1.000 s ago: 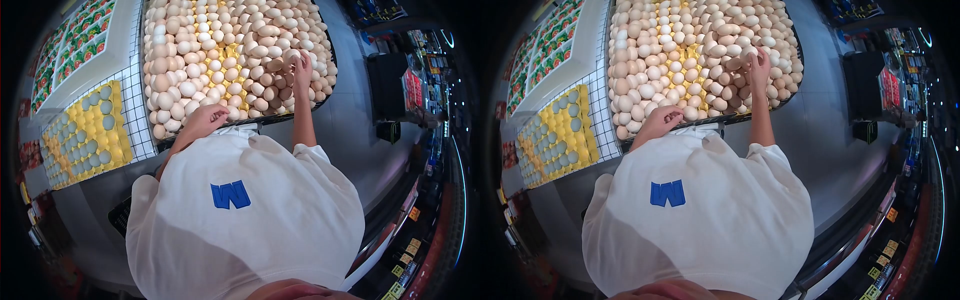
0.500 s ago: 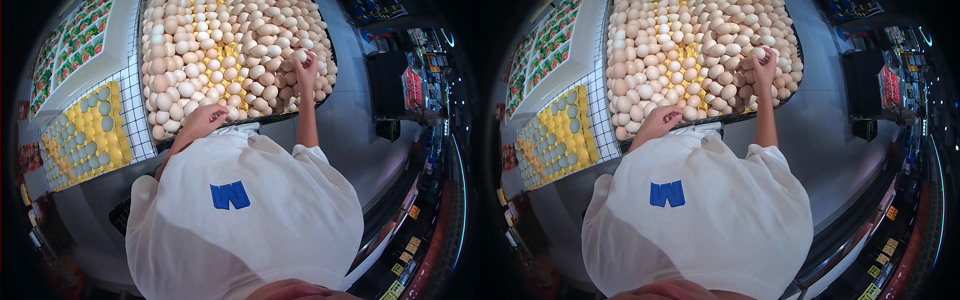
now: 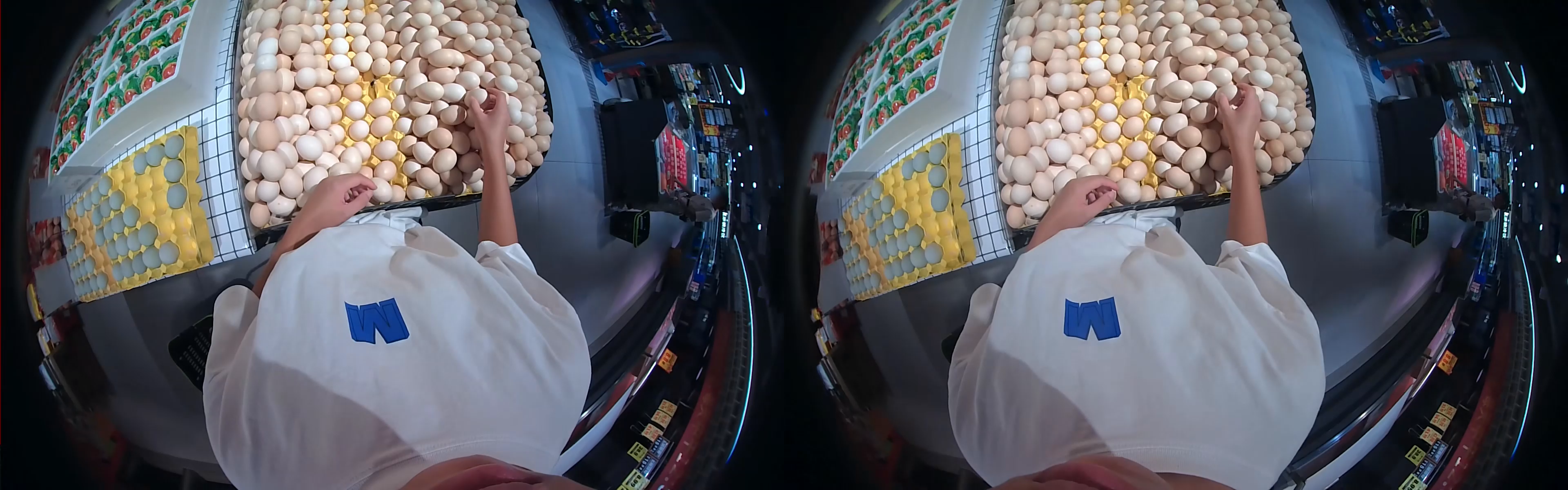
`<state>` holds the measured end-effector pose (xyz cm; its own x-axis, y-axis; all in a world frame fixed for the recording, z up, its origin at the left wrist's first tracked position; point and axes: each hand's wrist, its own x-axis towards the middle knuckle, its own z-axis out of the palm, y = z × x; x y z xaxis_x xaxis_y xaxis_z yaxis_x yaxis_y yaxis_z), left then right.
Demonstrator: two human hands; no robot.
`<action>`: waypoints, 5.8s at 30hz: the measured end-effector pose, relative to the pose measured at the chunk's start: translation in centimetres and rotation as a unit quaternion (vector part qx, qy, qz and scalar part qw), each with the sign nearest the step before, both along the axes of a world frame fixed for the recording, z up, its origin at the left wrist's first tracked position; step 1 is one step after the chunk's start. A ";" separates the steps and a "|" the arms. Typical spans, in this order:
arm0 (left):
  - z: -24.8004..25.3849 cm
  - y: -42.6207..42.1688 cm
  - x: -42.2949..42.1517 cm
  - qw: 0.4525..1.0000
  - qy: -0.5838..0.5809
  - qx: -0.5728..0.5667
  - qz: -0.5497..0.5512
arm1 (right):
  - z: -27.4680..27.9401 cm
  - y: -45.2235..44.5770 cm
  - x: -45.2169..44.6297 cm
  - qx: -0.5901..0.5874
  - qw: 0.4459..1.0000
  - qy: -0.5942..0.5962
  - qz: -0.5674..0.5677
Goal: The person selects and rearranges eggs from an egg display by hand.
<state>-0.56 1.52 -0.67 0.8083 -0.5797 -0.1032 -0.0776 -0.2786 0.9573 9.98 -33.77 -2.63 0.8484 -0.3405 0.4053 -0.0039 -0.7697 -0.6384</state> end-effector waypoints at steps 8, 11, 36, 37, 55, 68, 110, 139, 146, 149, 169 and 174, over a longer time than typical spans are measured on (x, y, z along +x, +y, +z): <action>0.0 -0.1 0.0 1.000 0.011 0.002 -0.005 | 0.9 0.2 -0.3 -0.035 0.999 0.024 0.024; 0.2 0.0 0.0 1.000 0.013 -0.003 -0.005 | 0.7 -0.1 -0.3 0.016 0.999 0.024 0.020; -0.6 -21.0 14.1 0.897 -0.367 0.229 -0.088 | 1.3 -0.7 -9.3 0.250 0.968 -0.021 -0.011; -0.6 -21.1 14.2 0.896 -0.361 0.242 -0.091 | 1.1 -0.9 -9.1 0.233 0.972 -0.013 -0.012; -2.5 -17.3 11.9 0.968 -0.223 0.065 0.096 | 2.0 3.5 -5.6 0.080 0.993 0.049 0.070; -3.2 -17.5 11.2 0.971 -0.197 0.030 0.134 | 1.3 3.9 -5.5 -0.128 0.991 0.014 0.048; -3.5 -16.3 11.1 0.929 -0.330 0.135 0.104 | 0.7 2.6 -5.2 -0.004 0.999 0.046 0.027; -3.9 -16.1 11.4 0.918 -0.352 0.154 0.096 | 1.8 3.3 -5.7 -0.149 0.986 0.024 0.065; -3.6 -16.4 11.5 0.906 -0.374 0.180 0.083 | 1.7 1.1 -5.7 -0.020 0.999 0.014 0.021; -3.5 -16.4 11.6 0.903 -0.380 0.183 0.078 | 1.9 0.0 -6.2 0.047 0.999 -0.003 0.000; -2.4 -19.7 12.6 0.921 -0.346 0.173 0.044 | 1.1 1.1 -6.3 -0.120 0.992 0.029 0.016; -2.3 -19.4 12.4 0.929 -0.324 0.174 0.044 | 1.6 1.1 -6.3 -0.140 0.989 0.040 0.026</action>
